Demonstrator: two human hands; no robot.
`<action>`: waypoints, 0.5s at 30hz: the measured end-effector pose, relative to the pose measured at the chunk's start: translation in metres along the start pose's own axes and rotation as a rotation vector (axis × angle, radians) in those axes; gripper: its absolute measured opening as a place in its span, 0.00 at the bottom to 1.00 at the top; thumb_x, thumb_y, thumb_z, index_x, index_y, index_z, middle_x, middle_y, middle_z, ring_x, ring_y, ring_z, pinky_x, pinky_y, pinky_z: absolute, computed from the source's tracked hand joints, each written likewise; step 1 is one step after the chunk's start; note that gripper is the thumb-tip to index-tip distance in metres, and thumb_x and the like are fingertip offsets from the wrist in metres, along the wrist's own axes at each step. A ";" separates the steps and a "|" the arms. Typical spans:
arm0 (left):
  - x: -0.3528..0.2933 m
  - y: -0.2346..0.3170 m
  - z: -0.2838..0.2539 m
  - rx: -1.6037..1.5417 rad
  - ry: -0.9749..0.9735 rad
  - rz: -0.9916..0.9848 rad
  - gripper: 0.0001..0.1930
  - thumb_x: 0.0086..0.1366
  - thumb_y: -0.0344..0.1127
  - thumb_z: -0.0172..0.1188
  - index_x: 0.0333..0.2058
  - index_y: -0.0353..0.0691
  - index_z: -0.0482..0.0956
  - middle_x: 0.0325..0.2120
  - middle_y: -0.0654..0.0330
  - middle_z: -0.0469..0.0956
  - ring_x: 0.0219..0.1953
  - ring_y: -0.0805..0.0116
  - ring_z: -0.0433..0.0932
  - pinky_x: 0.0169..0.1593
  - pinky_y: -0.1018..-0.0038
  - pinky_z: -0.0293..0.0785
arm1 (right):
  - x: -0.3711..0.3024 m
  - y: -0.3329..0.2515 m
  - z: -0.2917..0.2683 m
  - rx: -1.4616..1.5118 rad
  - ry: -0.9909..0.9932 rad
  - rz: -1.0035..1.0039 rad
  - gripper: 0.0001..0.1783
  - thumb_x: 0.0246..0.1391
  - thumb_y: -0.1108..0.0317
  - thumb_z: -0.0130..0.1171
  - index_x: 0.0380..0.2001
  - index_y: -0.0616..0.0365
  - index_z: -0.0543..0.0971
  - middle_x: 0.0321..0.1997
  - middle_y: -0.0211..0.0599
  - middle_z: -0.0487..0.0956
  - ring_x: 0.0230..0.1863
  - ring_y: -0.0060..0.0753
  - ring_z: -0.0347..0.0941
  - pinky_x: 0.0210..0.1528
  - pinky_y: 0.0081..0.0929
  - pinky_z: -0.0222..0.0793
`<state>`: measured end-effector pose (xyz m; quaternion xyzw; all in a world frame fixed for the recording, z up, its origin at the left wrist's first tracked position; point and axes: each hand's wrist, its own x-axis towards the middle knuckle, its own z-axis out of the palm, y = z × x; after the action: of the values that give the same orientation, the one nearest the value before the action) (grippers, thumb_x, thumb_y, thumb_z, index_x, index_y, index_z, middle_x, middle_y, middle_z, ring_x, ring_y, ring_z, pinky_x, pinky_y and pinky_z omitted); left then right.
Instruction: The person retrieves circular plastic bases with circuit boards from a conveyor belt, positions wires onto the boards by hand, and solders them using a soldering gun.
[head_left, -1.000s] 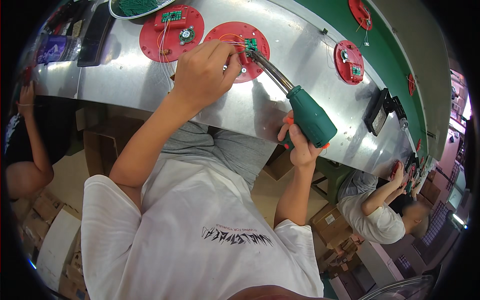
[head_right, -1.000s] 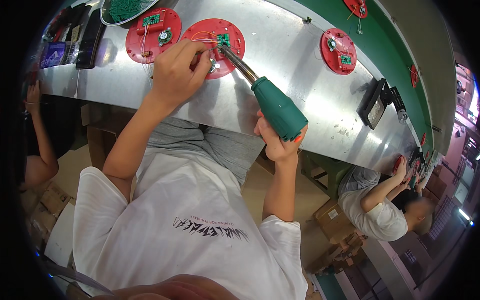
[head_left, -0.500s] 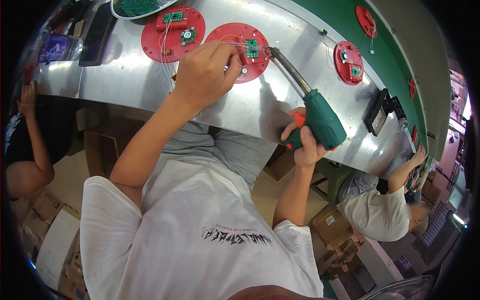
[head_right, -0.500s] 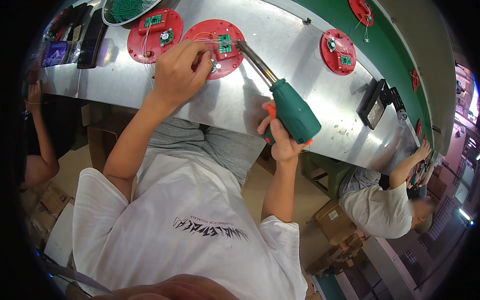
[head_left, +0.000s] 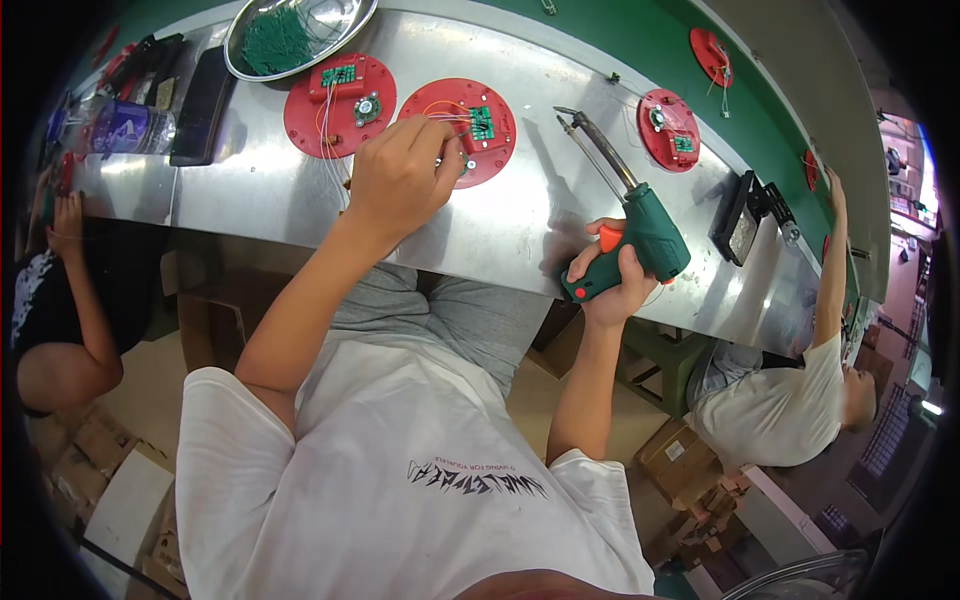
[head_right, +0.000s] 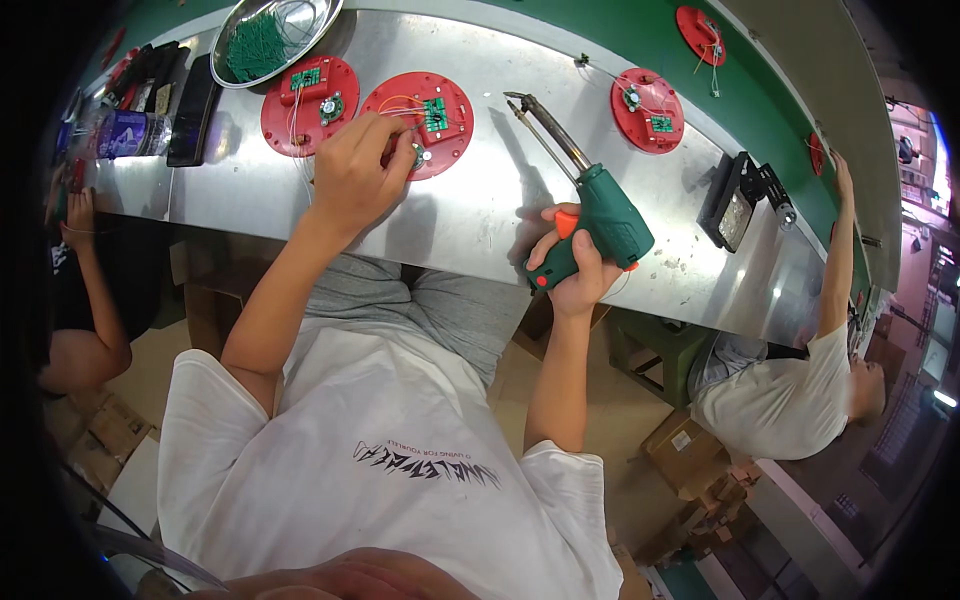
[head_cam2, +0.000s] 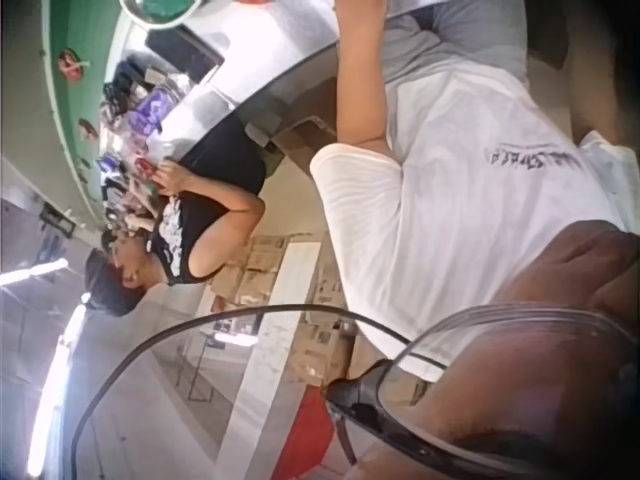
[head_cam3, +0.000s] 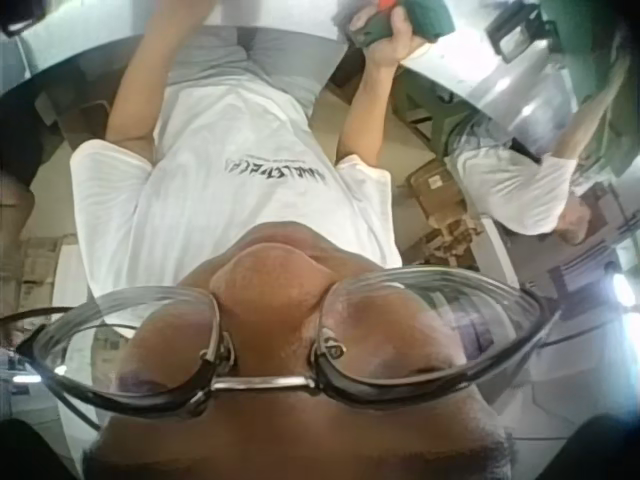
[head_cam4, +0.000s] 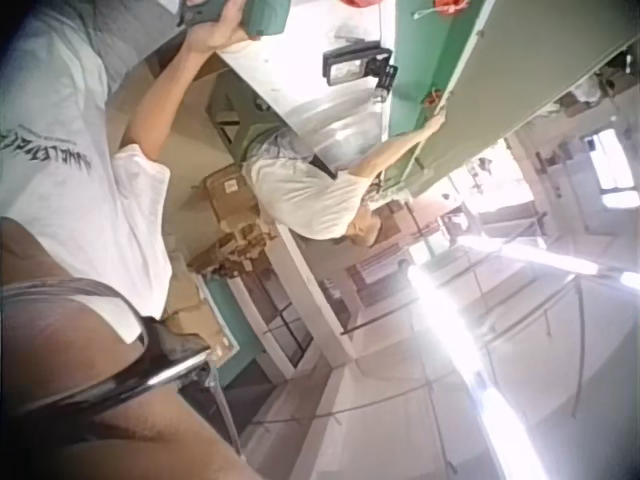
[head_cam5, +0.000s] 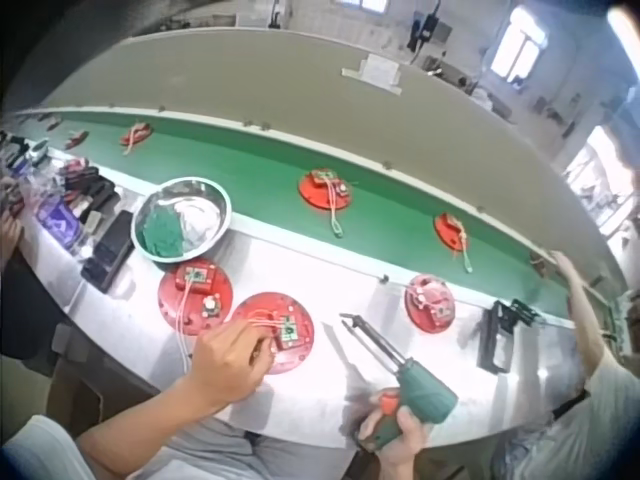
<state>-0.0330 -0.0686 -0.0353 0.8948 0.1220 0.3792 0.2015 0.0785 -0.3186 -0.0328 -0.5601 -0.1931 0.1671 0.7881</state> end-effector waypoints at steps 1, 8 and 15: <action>0.000 0.002 -0.001 -0.015 -0.018 -0.011 0.03 0.57 0.27 0.63 0.29 0.36 0.78 0.24 0.55 0.78 0.25 0.56 0.79 0.28 0.65 0.75 | 0.000 0.000 -0.001 0.017 -0.009 0.009 0.23 0.62 0.61 0.49 0.47 0.77 0.70 0.38 0.59 0.77 0.14 0.35 0.72 0.13 0.29 0.69; -0.005 0.007 -0.005 -0.001 -0.032 0.008 0.04 0.58 0.26 0.63 0.33 0.34 0.79 0.26 0.52 0.78 0.27 0.54 0.78 0.30 0.64 0.74 | -0.005 -0.003 -0.001 0.067 0.016 -0.008 0.21 0.62 0.61 0.50 0.44 0.75 0.71 0.38 0.58 0.78 0.14 0.34 0.72 0.13 0.29 0.69; -0.006 0.009 -0.021 -0.064 0.033 -0.128 0.10 0.59 0.27 0.63 0.39 0.30 0.79 0.32 0.47 0.77 0.34 0.48 0.78 0.38 0.60 0.76 | -0.005 -0.001 -0.002 0.099 0.060 -0.014 0.20 0.62 0.62 0.49 0.44 0.73 0.71 0.38 0.55 0.77 0.14 0.32 0.71 0.14 0.28 0.68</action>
<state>-0.0519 -0.0729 -0.0220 0.8719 0.1700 0.3842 0.2517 0.0753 -0.3234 -0.0329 -0.5239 -0.1648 0.1542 0.8213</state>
